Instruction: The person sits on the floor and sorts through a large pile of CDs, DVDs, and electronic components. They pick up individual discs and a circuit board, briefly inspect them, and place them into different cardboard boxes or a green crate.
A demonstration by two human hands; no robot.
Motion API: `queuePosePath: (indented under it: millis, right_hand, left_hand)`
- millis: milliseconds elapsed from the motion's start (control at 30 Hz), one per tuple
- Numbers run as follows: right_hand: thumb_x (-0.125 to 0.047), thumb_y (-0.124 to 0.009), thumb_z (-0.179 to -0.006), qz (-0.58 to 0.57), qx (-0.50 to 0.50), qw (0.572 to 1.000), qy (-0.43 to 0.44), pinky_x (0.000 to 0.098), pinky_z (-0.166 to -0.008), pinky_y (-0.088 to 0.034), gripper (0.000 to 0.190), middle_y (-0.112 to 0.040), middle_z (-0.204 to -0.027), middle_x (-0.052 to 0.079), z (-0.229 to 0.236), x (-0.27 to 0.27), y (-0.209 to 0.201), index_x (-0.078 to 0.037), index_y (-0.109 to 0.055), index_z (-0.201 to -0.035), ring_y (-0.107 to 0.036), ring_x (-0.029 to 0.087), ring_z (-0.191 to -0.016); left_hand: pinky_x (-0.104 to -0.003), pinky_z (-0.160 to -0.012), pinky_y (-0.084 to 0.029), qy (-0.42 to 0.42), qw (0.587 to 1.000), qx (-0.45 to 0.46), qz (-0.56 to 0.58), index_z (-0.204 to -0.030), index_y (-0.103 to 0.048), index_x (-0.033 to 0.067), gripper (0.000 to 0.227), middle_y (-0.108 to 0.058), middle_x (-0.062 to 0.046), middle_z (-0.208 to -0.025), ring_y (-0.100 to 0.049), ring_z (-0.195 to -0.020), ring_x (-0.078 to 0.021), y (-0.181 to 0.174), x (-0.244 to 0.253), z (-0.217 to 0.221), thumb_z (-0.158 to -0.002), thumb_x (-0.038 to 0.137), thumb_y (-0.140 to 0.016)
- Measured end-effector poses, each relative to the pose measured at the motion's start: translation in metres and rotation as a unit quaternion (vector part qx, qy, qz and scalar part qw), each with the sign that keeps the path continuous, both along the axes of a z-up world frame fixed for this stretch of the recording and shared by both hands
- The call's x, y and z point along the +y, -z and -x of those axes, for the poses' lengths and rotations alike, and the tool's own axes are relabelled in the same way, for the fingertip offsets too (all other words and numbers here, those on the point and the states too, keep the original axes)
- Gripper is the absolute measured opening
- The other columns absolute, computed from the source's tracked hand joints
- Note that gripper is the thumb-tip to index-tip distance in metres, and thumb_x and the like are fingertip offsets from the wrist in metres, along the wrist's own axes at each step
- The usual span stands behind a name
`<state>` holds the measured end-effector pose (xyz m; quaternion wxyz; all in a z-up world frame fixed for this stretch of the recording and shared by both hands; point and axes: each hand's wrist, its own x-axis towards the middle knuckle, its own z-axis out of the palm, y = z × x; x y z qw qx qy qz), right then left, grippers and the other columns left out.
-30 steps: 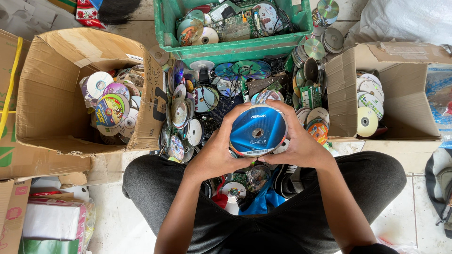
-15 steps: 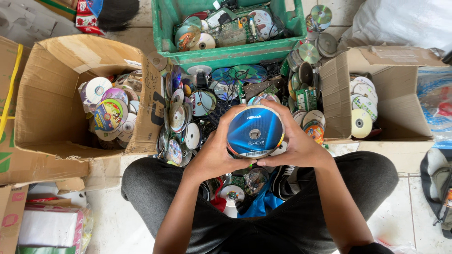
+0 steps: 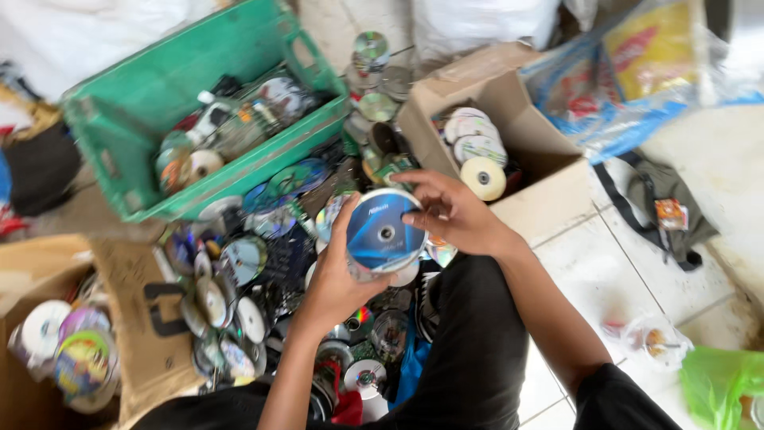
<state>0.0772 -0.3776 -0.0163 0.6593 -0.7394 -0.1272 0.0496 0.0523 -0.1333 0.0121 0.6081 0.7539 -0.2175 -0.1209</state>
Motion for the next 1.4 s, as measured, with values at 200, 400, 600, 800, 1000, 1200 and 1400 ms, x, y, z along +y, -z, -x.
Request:
queuePosePath:
  millis: [200,400,600,800,1000,1200,1400]
  right_hand:
    - [-0.004,-0.061,-0.102,0.02,-0.009,0.993,0.118,0.0265,-0.072,-0.052,0.027,-0.071,-0.088,0.007,-0.033,-0.106,0.043,-0.003,-0.067,-0.128,-0.059,0.012,-0.082]
    - [-0.006,-0.056,-0.105,0.023,0.057,0.952,0.301,0.0305,-0.074,-0.053,0.028,-0.07,-0.088,0.008,-0.092,-0.233,0.201,-0.008,-0.067,-0.131,-0.062,0.015,-0.08]
    - [0.003,-0.043,-0.096,0.085,0.191,0.929,0.304,0.032,-0.069,-0.053,0.039,-0.074,-0.096,0.01,-0.127,-0.274,0.285,-0.01,-0.072,-0.119,-0.066,0.017,-0.085]
    - [0.001,-0.059,-0.096,0.124,0.215,0.918,0.309,0.0541,-0.086,-0.055,0.041,-0.067,-0.109,0.027,-0.159,-0.279,0.345,-0.01,-0.068,-0.134,-0.066,0.041,-0.106]
    - [0.006,-0.066,-0.09,0.175,0.213,0.91,0.309,0.0472,-0.07,-0.065,0.044,-0.07,-0.105,0.026,-0.178,-0.291,0.394,-0.001,-0.065,-0.134,-0.074,0.035,-0.089]
    - [-0.013,-0.079,-0.081,0.345,0.187,0.87,0.296,0.0563,-0.085,-0.061,0.045,-0.075,-0.106,0.018,-0.171,-0.284,0.374,-0.011,-0.073,-0.126,-0.073,0.04,-0.1]
    - [-0.011,-0.071,-0.097,0.315,0.099,0.912,0.242,0.0572,-0.076,-0.061,0.029,-0.073,-0.098,0.021,-0.136,-0.242,0.256,-0.005,-0.073,-0.126,-0.073,0.041,-0.089]
  left_hand:
    - [-0.054,-0.09,-0.054,0.067,0.997,0.018,-0.042,-0.166,-0.013,0.0093,0.102,-0.036,-0.038,-0.155,-0.056,-0.127,-0.0503,0.042,-0.1,-0.05,-0.087,0.012,-0.078]
    - [-0.051,-0.093,-0.058,0.089,0.98,0.122,-0.133,-0.16,-0.033,0.0083,0.083,-0.058,-0.025,-0.14,-0.066,-0.12,-0.0419,0.135,-0.161,-0.062,-0.09,0.019,-0.075]
    - [-0.041,-0.086,-0.063,0.067,0.951,0.239,-0.187,-0.15,-0.051,0.0186,0.062,-0.068,-0.003,-0.133,-0.07,-0.109,-0.0179,0.179,-0.176,-0.07,-0.092,0.026,-0.069]
    - [-0.039,-0.077,-0.062,0.038,0.978,0.168,-0.122,-0.141,-0.059,0.0055,0.049,-0.072,-0.018,-0.12,-0.075,-0.105,-0.0293,0.225,-0.19,-0.098,-0.094,0.017,-0.07]
    - [-0.033,-0.059,-0.062,-0.011,0.993,0.094,-0.077,-0.128,-0.067,0.0026,0.034,-0.075,-0.019,-0.107,-0.077,-0.089,-0.0299,0.24,-0.228,-0.135,-0.095,0.011,-0.068]
    - [-0.032,-0.059,-0.058,-0.043,0.995,0.073,-0.045,-0.121,-0.073,0.0069,0.029,-0.075,-0.013,-0.107,-0.074,-0.08,-0.0234,0.234,-0.244,-0.147,-0.093,0.006,-0.066]
    - [-0.025,-0.056,-0.054,-0.061,0.997,0.021,-0.051,-0.109,-0.079,0.0164,0.023,-0.08,-0.004,-0.095,-0.074,-0.082,-0.02,0.226,-0.194,-0.11,-0.088,0.012,-0.071]
